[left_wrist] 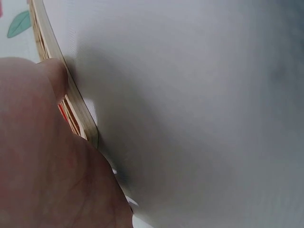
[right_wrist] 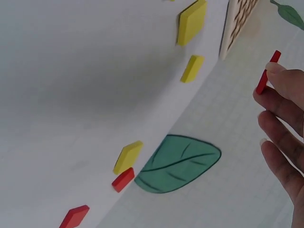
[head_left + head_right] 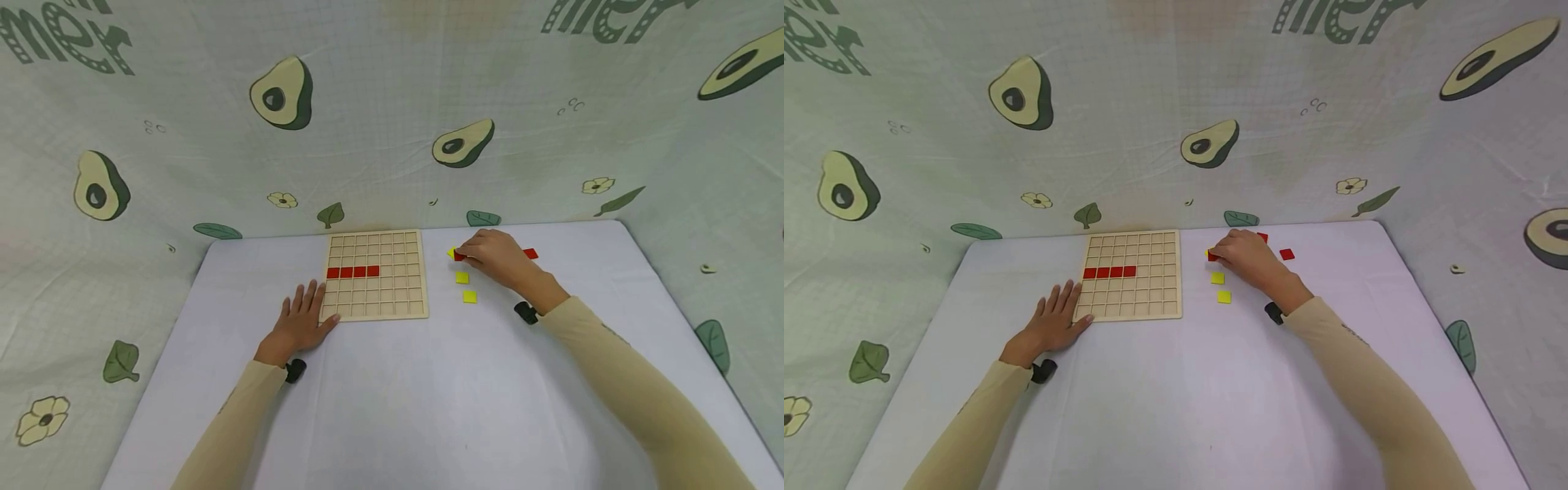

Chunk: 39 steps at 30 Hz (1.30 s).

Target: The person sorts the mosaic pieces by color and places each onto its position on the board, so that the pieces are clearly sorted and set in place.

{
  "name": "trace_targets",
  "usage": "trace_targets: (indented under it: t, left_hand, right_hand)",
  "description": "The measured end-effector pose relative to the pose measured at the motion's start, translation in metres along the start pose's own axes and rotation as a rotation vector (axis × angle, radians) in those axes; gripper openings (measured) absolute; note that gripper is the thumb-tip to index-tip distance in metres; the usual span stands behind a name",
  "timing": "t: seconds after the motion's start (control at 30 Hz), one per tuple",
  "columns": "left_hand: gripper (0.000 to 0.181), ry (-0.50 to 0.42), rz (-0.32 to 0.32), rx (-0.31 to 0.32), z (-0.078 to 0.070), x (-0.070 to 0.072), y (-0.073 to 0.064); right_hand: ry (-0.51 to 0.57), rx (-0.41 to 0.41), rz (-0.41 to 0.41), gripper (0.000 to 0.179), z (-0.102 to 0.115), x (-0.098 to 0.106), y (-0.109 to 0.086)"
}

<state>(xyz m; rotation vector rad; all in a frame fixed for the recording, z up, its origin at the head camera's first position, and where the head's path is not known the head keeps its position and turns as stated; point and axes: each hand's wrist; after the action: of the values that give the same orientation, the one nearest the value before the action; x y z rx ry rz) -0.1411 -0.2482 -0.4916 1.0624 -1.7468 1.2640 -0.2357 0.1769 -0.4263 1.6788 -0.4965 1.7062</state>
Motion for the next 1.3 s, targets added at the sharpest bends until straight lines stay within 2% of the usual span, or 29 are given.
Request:
trace_targets:
  t: [0.3,0.67,0.93,1.3]
  left_hand:
    - [0.086,0.002,0.035,0.014,-0.01,0.011,-0.006]
    - [0.086,0.004,0.034,0.011,-0.009,0.011,-0.006]
    - [0.084,0.026,0.045,0.027,-0.017,0.016,-0.01]
    - [0.083,0.033,0.029,0.022,-0.017,0.018,-0.011]
  right_hand:
    - [0.032,0.065,-0.033,0.028,0.018,-0.006,0.024]
    - [0.029,0.068,-0.006,0.026,0.037,-0.016,0.048]
    - [0.032,0.077,0.01,0.026,0.052,-0.023,0.06]
    - [0.036,0.091,0.022,0.024,0.064,-0.033,0.075]
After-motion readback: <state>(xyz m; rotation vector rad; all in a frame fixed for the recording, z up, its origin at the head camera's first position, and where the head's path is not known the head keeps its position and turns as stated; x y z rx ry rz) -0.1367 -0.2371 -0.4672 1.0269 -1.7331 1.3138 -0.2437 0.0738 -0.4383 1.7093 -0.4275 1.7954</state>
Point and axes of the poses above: each hand's wrist, its own y-axis towards the middle knuckle, its own x-axis out of the back of the hand, z = x × y, and after that the axes turned 3 degrees about z, right-handed
